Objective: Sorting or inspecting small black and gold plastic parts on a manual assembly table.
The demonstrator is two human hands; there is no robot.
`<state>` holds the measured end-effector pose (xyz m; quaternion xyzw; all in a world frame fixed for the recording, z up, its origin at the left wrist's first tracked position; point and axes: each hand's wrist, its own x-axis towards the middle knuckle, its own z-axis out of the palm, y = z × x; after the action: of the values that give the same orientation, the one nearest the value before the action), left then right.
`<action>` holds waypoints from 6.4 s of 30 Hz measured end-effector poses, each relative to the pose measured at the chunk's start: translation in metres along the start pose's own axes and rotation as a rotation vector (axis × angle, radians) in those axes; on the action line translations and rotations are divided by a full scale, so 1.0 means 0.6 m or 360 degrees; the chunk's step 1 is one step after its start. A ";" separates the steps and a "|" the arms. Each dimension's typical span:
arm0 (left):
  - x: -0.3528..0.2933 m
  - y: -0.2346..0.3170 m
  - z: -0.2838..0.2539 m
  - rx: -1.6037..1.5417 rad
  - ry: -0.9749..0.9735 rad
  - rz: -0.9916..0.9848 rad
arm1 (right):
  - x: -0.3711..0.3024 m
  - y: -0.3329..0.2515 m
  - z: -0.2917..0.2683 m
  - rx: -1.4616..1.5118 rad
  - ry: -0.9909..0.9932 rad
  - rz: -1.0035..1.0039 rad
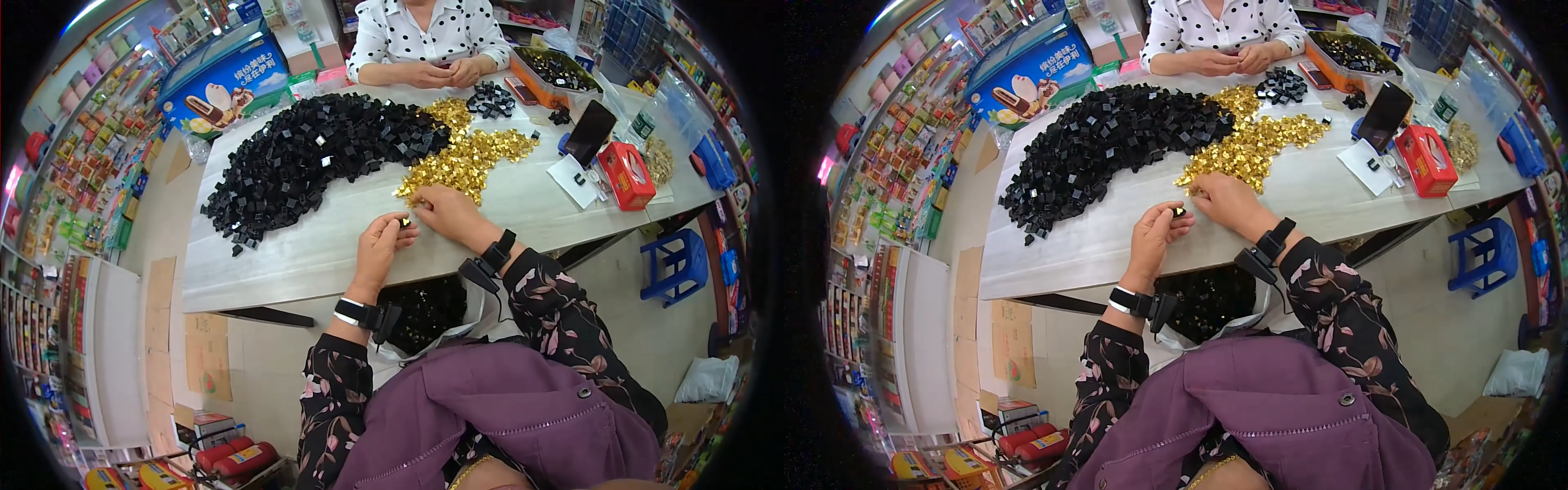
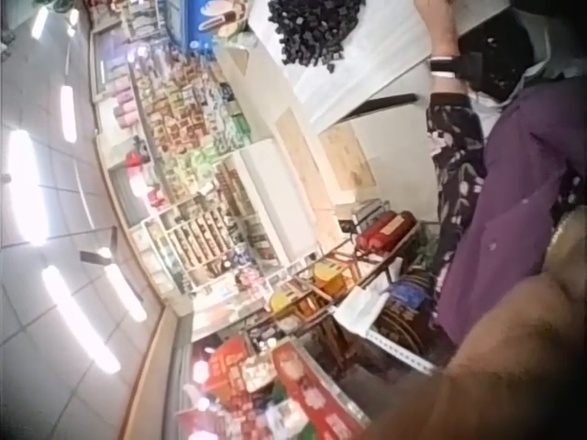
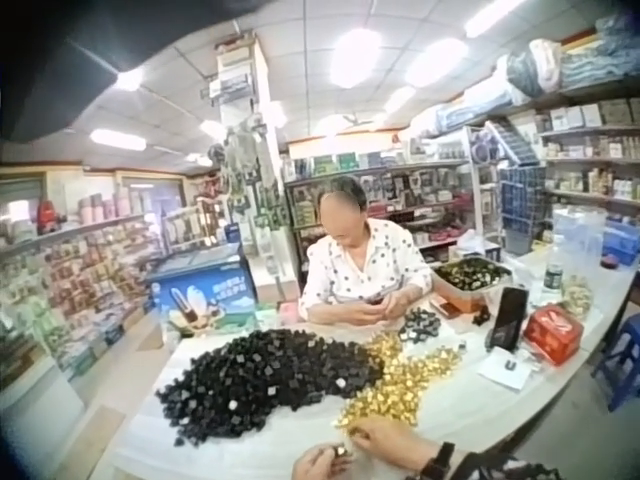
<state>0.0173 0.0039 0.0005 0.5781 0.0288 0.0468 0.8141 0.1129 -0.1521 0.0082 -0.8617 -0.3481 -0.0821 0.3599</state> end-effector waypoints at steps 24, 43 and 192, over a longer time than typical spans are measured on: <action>0.219 0.057 -0.056 0.1199 0.0486 -0.0171 | -0.033 0.013 -0.010 0.0243 0.0150 -0.0305; 0.068 0.084 -0.031 0.1218 0.0236 -0.0076 | -0.039 0.015 -0.021 0.0400 0.0057 -0.0095; 0.102 0.075 -0.149 0.2563 0.0191 0.0232 | -0.047 -0.034 0.007 0.1481 -0.0559 0.0417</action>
<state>0.0670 0.1090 0.0139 0.9837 0.0595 0.0957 0.1400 0.0782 -0.1544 0.0057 -0.6474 -0.2922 0.2733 0.6487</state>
